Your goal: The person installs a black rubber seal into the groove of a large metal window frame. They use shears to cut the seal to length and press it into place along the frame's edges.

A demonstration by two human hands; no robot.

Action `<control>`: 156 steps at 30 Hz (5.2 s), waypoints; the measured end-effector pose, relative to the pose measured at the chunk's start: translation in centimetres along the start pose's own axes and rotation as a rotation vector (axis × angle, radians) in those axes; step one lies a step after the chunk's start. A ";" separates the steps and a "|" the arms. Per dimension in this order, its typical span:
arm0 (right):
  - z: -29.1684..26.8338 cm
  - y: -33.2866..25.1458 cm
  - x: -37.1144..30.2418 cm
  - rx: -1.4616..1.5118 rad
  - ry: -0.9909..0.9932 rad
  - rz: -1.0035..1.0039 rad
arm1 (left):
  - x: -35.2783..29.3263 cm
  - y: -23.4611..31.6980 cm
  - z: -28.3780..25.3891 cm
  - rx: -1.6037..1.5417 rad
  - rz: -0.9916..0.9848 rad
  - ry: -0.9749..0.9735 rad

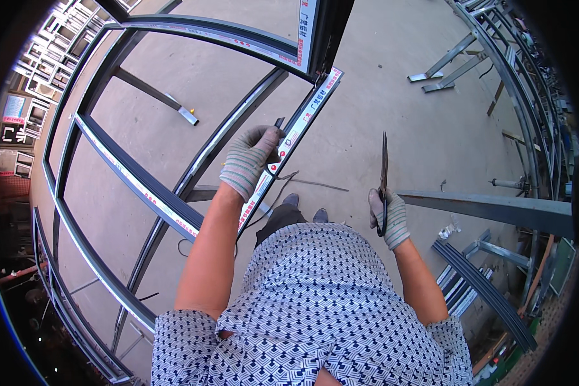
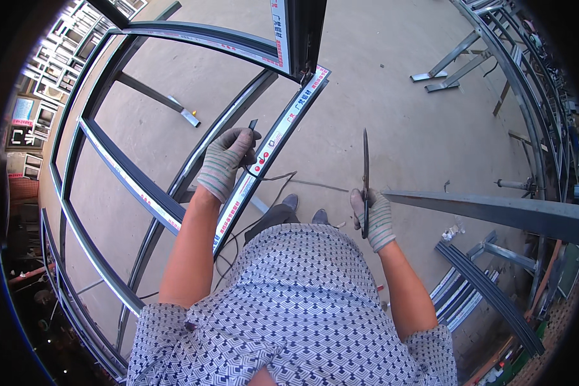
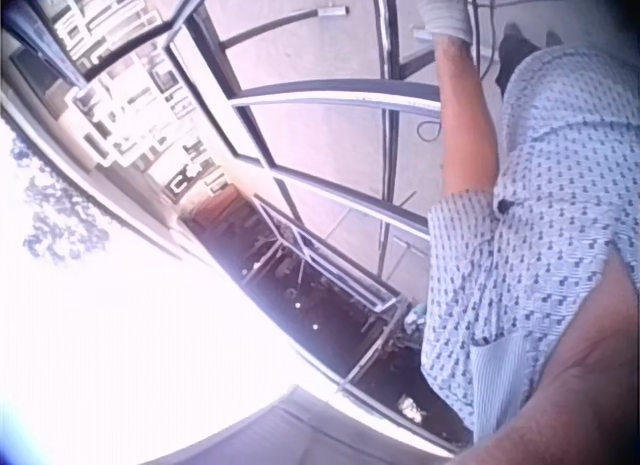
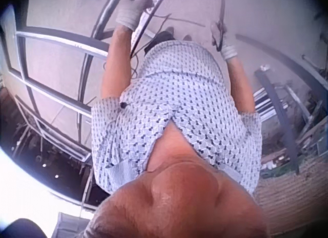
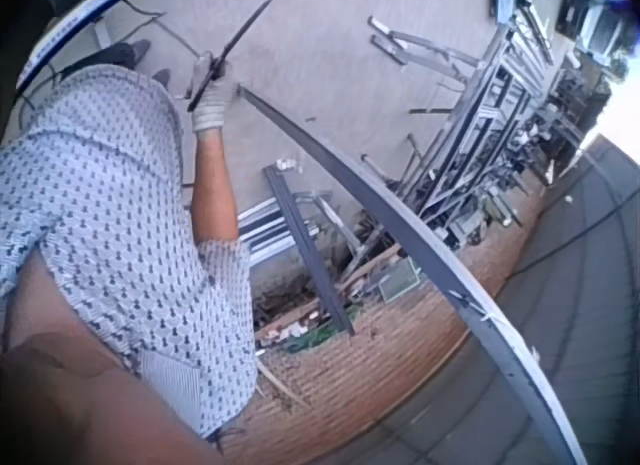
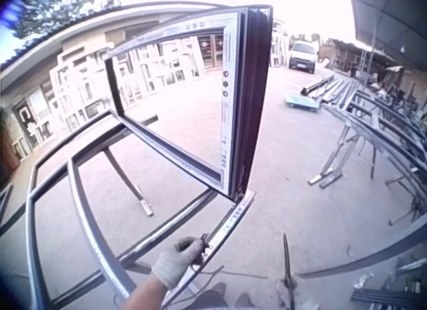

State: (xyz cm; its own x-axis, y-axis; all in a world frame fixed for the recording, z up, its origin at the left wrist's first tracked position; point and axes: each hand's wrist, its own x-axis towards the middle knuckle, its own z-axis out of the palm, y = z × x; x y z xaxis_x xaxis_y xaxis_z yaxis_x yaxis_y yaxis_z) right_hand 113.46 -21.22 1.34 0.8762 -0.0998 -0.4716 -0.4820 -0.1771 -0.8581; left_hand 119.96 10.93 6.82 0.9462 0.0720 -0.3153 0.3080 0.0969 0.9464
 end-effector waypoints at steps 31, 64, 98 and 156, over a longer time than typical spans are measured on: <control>0.3 8.1 -6.3 -0.324 0.474 0.530 | 22.8 -9.7 1.9 0.336 -0.049 -0.146; 0.7 8.7 -5.5 -0.315 0.411 0.586 | 24.7 -5.9 3.7 0.669 -0.147 -0.216; 1.5 9.5 -7.4 -0.331 0.411 0.652 | 25.7 -7.6 4.7 0.615 -0.113 -0.151; 15.8 0.4 12.0 -0.032 0.070 -0.199 | 24.0 -8.5 1.8 0.917 -0.098 -0.419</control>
State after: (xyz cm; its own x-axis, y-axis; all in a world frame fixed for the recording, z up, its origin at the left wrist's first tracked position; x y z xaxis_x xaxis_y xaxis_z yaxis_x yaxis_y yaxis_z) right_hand 123.83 -6.97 -7.88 0.9524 -0.1271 -0.2772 -0.3002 -0.2312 -0.9254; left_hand 140.21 10.02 -8.61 0.8169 -0.2669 -0.5114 0.1762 -0.7287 0.6618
